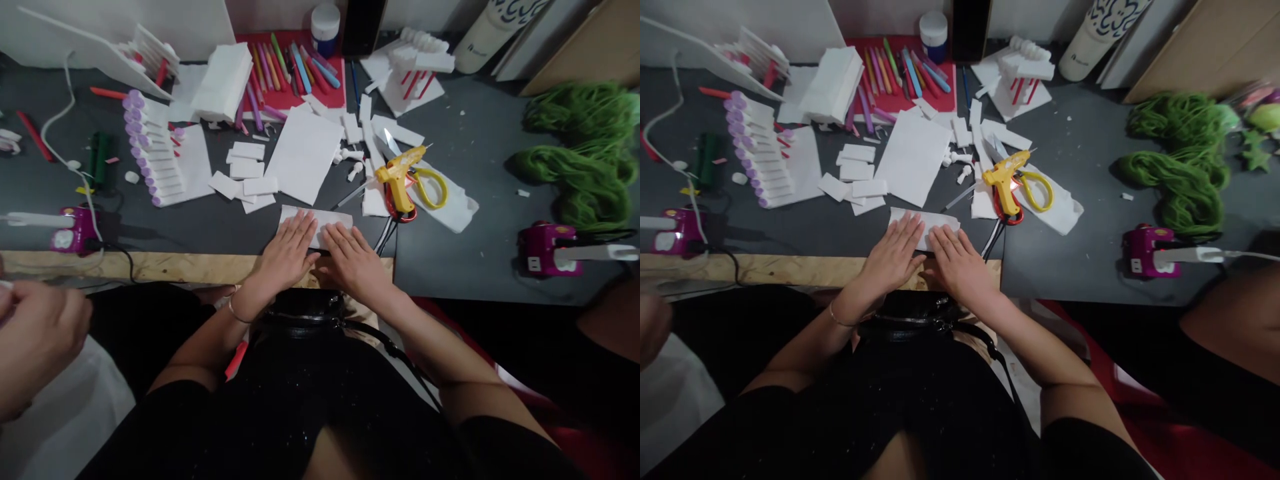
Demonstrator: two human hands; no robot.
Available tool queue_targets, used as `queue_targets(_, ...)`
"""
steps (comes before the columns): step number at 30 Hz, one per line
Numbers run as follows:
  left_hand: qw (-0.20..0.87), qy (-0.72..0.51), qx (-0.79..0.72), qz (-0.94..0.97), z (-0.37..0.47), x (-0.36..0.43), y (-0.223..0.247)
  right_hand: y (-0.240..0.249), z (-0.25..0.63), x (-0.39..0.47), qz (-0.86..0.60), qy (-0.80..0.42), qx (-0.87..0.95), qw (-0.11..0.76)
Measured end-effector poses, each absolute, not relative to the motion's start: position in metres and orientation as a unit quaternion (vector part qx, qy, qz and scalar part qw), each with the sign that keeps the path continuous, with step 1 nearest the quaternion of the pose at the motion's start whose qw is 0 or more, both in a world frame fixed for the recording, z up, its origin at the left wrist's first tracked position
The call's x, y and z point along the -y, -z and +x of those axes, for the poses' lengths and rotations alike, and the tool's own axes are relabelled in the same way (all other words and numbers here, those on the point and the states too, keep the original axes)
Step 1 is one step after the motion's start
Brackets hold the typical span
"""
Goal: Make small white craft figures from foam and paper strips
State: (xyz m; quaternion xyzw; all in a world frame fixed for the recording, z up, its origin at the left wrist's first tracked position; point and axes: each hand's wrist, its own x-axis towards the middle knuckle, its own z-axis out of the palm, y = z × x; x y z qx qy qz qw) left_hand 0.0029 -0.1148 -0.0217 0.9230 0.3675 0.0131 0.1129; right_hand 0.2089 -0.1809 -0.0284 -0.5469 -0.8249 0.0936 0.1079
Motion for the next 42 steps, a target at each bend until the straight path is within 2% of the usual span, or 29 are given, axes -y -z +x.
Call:
queue_targets(9, 0.111, 0.035, -0.489, 0.865, 0.016, 0.113, 0.023, 0.024, 0.221, 0.168, -0.564, -0.079, 0.813, 0.122)
queue_targets(18, 0.14, 0.099, -0.441, 0.881, 0.019, 0.116, 0.02, 0.029, 0.174, 0.138, -0.523, -0.179, 0.826, 0.112)
queue_targets(24, 0.155, 0.048, -0.452, 0.877, 0.017, 0.117, 0.024, 0.043, 0.178, 0.139, -0.586, -0.15, 0.791, 0.096)
queue_targets(31, 0.139, -0.004, -0.434, 0.89, 0.011, 0.119, 0.03, 0.052, 0.199, 0.157, -0.643, -0.102, 0.744, 0.15)
queue_targets(42, 0.137, 0.022, -0.388, 0.911, -0.019, 0.102, 0.03, 0.024, 0.237, 0.158, -0.575, -0.099, 0.795, 0.165)
